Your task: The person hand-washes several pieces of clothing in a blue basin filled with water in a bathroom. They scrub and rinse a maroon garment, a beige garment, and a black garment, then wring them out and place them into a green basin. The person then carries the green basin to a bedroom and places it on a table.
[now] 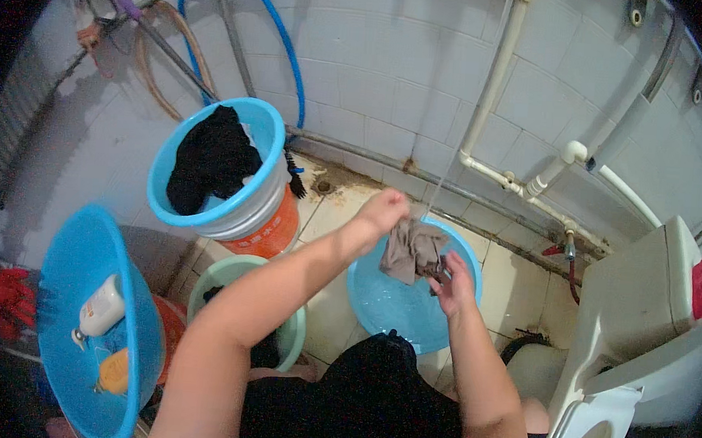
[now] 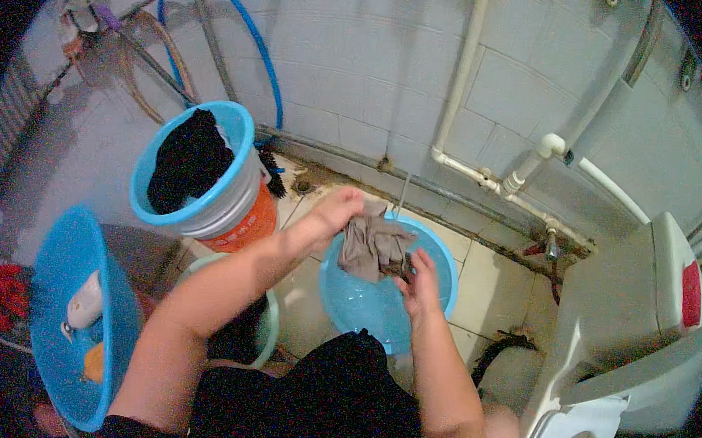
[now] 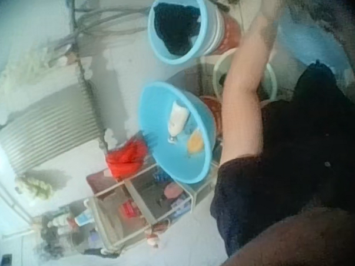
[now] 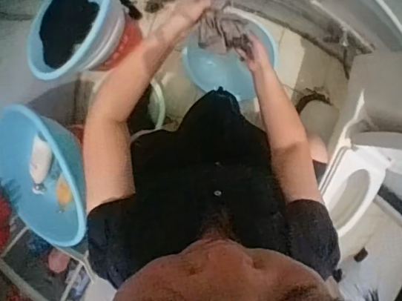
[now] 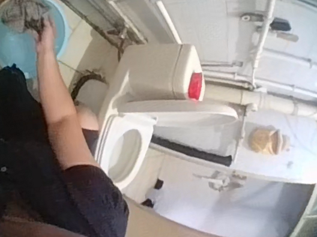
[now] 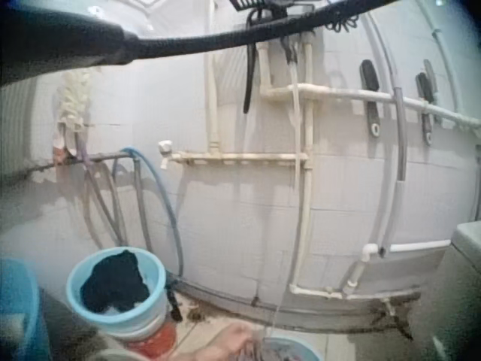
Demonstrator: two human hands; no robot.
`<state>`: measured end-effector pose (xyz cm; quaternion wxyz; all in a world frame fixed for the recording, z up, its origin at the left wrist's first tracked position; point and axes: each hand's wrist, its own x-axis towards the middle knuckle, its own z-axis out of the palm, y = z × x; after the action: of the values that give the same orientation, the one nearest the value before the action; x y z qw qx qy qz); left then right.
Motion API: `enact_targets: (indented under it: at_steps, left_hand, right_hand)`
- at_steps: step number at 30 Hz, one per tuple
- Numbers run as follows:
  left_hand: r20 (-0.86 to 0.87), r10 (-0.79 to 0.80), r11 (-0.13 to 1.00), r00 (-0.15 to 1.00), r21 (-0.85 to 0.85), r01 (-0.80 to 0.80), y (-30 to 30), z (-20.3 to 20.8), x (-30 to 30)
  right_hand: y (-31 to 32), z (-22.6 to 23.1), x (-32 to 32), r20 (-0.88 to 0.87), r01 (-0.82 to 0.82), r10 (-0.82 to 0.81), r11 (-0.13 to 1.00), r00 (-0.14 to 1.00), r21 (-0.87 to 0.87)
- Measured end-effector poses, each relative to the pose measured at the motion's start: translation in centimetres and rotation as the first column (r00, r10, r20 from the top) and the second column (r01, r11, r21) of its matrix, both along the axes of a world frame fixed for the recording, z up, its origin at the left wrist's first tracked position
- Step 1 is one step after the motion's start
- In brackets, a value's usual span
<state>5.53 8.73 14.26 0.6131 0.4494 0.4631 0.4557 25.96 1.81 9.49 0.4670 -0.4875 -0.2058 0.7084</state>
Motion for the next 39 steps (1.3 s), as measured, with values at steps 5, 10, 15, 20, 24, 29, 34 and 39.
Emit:
enact_targets:
  at_steps: [5,10,15,20,24,29,34,39]
  left_hand:
    - [-0.745,-0.136,0.963,0.653,0.056,0.264,-1.9,-14.7,-0.3]
    - [-0.965,0.013,0.815,0.261,0.162,0.557,-6.9,-18.2,2.9]
    - [-0.869,-0.495,0.665,0.000,-0.378,0.644,-4.7,-19.9,1.6]
    - [-0.119,-0.258,0.802,0.959,-0.579,0.144,-4.1,-21.8,3.0]
    - [0.512,0.037,0.781,0.858,-0.551,0.295,-3.4,-18.1,3.1]
    - [0.753,0.046,0.795,0.657,-0.425,0.432,-1.8,-18.2,2.9]
    - [0.780,0.295,0.816,0.552,-0.506,0.280,-2.8,-16.8,6.1]
    - [0.413,0.213,0.841,0.885,-0.539,0.049,-4.7,-16.4,8.0]
  right_hand:
    - [-0.5,-8.2,5.2,0.935,-0.266,0.165,0.961,0.315,-0.080]
    - [-0.5,-12.5,4.8,0.973,-0.626,-0.165,0.779,-0.160,0.029]
    - [0.4,-16.4,2.9,0.952,-0.444,0.178,0.852,-0.250,-0.276]
    - [3.2,-19.8,4.6,0.809,-0.372,0.129,0.921,0.574,0.116]
    - [1.6,-7.7,-3.7,0.832,-0.649,0.142,0.700,0.536,0.298]
    - [-1.9,-0.8,-8.5,0.838,-0.706,-0.126,0.480,0.531,0.520]
    - [-0.1,-3.5,-7.6,0.760,-0.562,-0.422,0.512,0.495,0.650]
    - [4.6,-8.8,-0.6,0.974,-0.344,-0.063,0.929,0.219,0.138]
